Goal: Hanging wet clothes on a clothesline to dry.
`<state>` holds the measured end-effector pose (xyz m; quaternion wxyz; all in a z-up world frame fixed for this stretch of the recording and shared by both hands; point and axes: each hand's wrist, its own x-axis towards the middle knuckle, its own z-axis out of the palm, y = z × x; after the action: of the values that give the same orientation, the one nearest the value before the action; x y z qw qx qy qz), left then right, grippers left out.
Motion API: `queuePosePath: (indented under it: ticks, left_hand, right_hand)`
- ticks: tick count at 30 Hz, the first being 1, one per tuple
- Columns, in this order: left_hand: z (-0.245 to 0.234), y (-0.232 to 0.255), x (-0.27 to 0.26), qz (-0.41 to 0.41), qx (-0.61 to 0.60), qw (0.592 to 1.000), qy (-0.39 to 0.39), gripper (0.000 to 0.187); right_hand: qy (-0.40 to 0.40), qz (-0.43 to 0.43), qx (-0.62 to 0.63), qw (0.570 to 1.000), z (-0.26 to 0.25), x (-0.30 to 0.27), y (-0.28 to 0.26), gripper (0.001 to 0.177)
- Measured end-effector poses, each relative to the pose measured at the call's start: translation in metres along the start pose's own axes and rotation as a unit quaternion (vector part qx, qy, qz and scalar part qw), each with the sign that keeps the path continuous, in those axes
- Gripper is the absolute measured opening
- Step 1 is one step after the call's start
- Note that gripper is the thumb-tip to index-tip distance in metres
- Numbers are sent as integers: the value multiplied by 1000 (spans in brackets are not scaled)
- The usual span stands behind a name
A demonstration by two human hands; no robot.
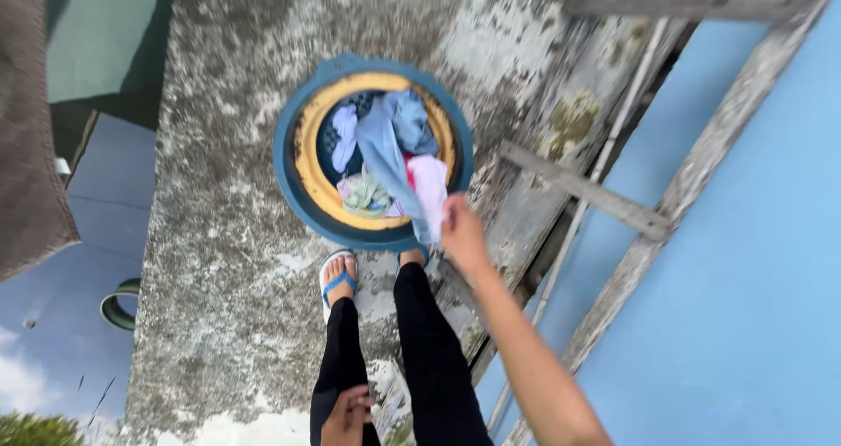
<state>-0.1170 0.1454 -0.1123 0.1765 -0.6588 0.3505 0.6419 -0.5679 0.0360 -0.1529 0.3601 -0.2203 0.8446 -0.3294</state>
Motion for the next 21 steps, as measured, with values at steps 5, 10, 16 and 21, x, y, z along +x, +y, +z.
queuePosePath:
  ticks: [5,10,16,21]
  left_hand:
    - [14,226,-35,-39,-192,978,-65,70]
    - [28,376,-66,26,-353,908,-225,76]
    - [38,357,-72,140,-84,986,-26,53]
    - [43,350,-96,149,-118,974,-125,58]
  right_hand:
    - [-71,-35,49,996,-36,-144,-153,30]
    - [-230,-137,74,961,-90,-253,-223,34]
    - [-33,59,172,983,-153,-238,-190,40]
    - [-59,158,388,906,-161,-156,-215,48]
